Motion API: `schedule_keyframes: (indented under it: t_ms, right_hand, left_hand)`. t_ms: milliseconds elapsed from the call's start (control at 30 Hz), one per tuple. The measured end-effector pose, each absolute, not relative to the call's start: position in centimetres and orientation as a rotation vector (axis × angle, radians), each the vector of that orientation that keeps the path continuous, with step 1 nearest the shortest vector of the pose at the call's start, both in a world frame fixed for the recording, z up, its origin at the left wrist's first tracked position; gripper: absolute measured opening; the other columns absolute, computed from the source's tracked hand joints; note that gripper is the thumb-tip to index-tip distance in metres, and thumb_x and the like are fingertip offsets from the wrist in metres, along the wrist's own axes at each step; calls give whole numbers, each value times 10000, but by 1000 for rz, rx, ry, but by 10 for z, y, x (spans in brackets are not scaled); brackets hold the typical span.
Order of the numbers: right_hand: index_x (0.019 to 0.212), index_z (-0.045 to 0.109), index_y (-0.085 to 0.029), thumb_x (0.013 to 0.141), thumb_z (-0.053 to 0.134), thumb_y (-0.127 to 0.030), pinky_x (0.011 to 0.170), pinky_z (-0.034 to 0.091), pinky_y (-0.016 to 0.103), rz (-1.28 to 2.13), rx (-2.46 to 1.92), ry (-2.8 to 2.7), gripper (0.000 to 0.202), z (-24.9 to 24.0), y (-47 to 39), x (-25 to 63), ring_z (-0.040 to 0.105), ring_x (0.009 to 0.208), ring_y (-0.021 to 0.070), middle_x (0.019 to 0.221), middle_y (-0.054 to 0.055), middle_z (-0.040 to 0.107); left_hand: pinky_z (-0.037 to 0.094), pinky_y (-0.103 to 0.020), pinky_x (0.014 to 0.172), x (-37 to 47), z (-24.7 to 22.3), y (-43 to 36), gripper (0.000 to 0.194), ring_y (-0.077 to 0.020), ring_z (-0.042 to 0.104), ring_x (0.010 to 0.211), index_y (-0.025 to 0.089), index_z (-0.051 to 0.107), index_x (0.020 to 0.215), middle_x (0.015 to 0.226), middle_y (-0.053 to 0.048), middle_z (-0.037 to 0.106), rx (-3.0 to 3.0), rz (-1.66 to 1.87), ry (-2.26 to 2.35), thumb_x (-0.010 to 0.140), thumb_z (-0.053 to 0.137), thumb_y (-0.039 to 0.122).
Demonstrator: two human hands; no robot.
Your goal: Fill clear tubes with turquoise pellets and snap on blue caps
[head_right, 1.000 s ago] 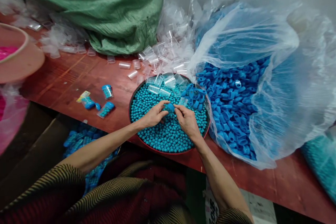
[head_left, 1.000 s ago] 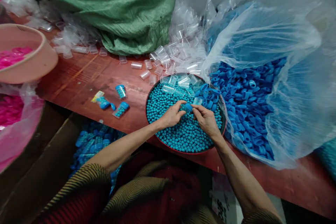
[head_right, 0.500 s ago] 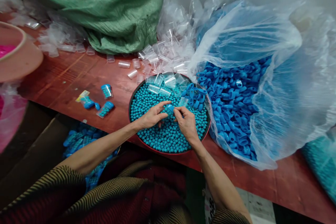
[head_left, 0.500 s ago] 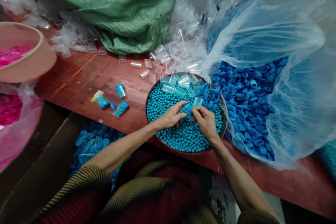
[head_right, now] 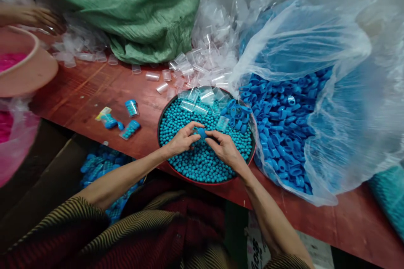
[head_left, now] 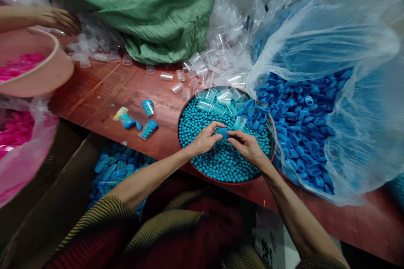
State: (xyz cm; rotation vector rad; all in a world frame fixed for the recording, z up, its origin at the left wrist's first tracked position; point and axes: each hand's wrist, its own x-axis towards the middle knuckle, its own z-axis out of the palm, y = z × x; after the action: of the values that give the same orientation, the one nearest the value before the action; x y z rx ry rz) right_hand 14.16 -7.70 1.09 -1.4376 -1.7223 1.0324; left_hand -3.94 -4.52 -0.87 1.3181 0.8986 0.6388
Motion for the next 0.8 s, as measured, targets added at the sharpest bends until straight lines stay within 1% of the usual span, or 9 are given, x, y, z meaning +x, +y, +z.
schedule_keyframes:
  t_ms: [133, 233, 300, 400, 433, 500, 600, 700, 800]
  right_hand:
    - [1066, 668, -213, 739, 632, -331, 596, 517, 290, 1285, -1398, -1526, 349, 14, -75, 150, 585, 589, 114, 915, 32, 674]
    - [1245, 550, -196, 713, 662, -349, 613, 542, 323, 1303, -1420, -1257, 564, 10, -74, 149, 605, 573, 126, 872, 29, 688]
    - [1282, 514, -189, 739, 637, -385, 670, 554, 356, 1205, -1449, -1248, 590, 7, -76, 143, 646, 665, 164, 903, 49, 700]
    - [1239, 558, -200, 834, 525, -432, 855, 518, 403, 940, -1524, -1514, 468, 8, -82, 128, 640, 973, 232, 1092, 101, 672]
    - [1261, 539, -195, 849, 507, -444, 905, 495, 413, 851, -1531, -1636, 483, 8, -85, 123, 603, 1068, 249, 1166, 118, 638]
    - [1361, 422, -158, 823, 546, -478, 930, 479, 439, 704, -1528, -1860, 638, 9, -91, 114, 536, 1170, 287, 1275, 164, 552]
    - [1422, 271, -85, 740, 630, -521, 774, 536, 464, 512, -1603, -2025, 885, 7, -99, 104, 581, 1065, 343, 1245, 231, 512]
    - [1383, 300, -81, 726, 626, -519, 628, 538, 434, 365, -1700, -2028, 854, -1, -102, 99, 628, 869, 323, 1109, 215, 551]
    - [1345, 328, -97, 724, 608, -514, 637, 528, 420, 277, -1649, -1997, 799, -10, -101, 99, 612, 863, 313, 1059, 193, 552]
  left_hand:
    - [366, -161, 406, -45, -5, -45, 369, -62, 467, 480, 211, 403, 1198, 733, 43, 481, 1323, 561, 836, 838, 465, 269]
    - [401, -177, 465, -45, -3, -49, 359, -58, 463, 517, 207, 404, 1199, 806, 22, 515, 1365, 553, 813, 852, 462, 277]
    - [426, -200, 516, -43, -1, -51, 412, -67, 463, 548, 207, 387, 1255, 830, 12, 520, 1412, 580, 828, 855, 460, 273]
    - [446, -240, 608, -40, 4, -55, 534, -98, 459, 602, 211, 325, 1365, 785, 13, 508, 1496, 684, 881, 849, 458, 247]
    - [449, -252, 637, -39, 6, -56, 550, -109, 457, 619, 208, 322, 1378, 766, 14, 503, 1510, 718, 896, 845, 455, 237]
    - [449, -269, 675, -37, 9, -58, 532, -121, 452, 639, 188, 361, 1361, 744, 13, 498, 1495, 758, 916, 838, 449, 220]
    - [444, -270, 705, -35, 11, -61, 464, -117, 455, 659, 151, 440, 1272, 769, 8, 509, 1430, 760, 919, 811, 463, 194]
    - [430, -251, 725, -32, 10, -62, 375, -111, 473, 702, 139, 489, 1160, 803, 6, 517, 1371, 770, 939, 787, 490, 177]
    - [417, -226, 678, -29, 9, -62, 295, -98, 469, 671, 153, 510, 1084, 753, 26, 505, 1311, 780, 975, 790, 497, 173]
